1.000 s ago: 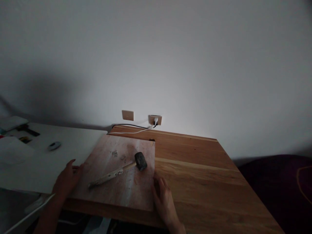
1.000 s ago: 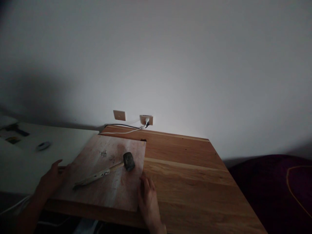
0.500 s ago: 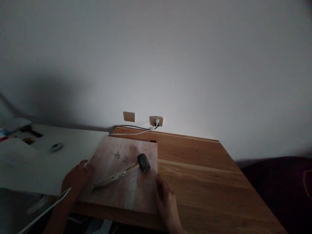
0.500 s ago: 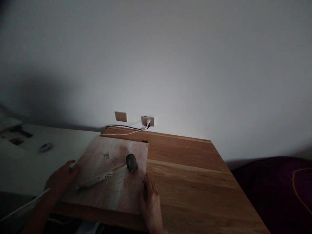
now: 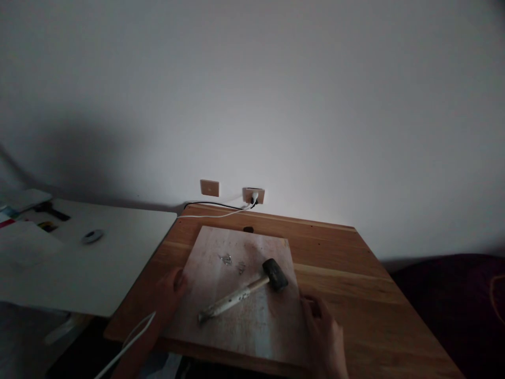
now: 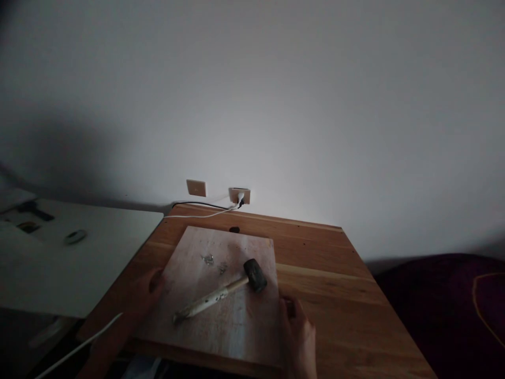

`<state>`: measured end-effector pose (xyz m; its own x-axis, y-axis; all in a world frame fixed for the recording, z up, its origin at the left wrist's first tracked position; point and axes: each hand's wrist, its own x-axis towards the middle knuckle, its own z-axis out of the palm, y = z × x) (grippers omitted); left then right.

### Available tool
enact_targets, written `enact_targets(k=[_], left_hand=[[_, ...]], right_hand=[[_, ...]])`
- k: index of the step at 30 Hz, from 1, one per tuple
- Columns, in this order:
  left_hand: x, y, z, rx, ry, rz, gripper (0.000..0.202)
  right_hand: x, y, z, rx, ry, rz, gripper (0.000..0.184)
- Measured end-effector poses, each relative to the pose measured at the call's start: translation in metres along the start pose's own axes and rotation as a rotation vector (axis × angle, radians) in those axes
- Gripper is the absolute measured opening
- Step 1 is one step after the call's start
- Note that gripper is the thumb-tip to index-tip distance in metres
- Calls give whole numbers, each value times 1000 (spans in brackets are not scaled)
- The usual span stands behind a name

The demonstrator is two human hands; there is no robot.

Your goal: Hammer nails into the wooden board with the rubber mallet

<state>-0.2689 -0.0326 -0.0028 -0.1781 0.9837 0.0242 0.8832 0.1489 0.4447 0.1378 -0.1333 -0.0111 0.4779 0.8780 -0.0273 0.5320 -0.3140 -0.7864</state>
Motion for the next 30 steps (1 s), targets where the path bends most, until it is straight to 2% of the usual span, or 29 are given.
enact_targets(k=[5, 9, 12, 14, 15, 18, 19, 21, 25, 27, 30], left_hand=[[-22, 20, 11, -179, -125, 71, 38], [-20, 22, 19, -259, -144, 112, 44], [-11, 20, 27, -298, -78, 140, 46], [-5, 19, 33, -343, -12, 172, 46], [-2, 18, 37, -363, 21, 185, 46], [2, 17, 46, -384, 97, 222, 43], [2, 16, 48, -383, 107, 231, 42], [2, 15, 51, -382, 117, 237, 41], [1, 12, 53, -404, 137, 218, 41], [2, 12, 53, -405, 131, 205, 41], [2, 12, 53, -400, 104, 193, 41]], right_hand=[[10, 28, -28, -103, 144, 109, 46], [10, 43, -37, -87, 194, 136, 52], [-3, 36, -28, 91, 281, 110, 57], [-17, 22, -13, 378, 264, 123, 57], [-25, 13, -3, 561, 193, 153, 55], [-44, -12, 30, 1073, -47, 362, 58], [-47, -19, 39, 1181, -124, 434, 59], [-48, -27, 51, 1374, -185, 534, 58], [-36, -31, 53, 1643, -254, 571, 37], [-29, -31, 50, 1714, -364, 561, 25], [-21, -32, 47, 1770, -514, 520, 18]])
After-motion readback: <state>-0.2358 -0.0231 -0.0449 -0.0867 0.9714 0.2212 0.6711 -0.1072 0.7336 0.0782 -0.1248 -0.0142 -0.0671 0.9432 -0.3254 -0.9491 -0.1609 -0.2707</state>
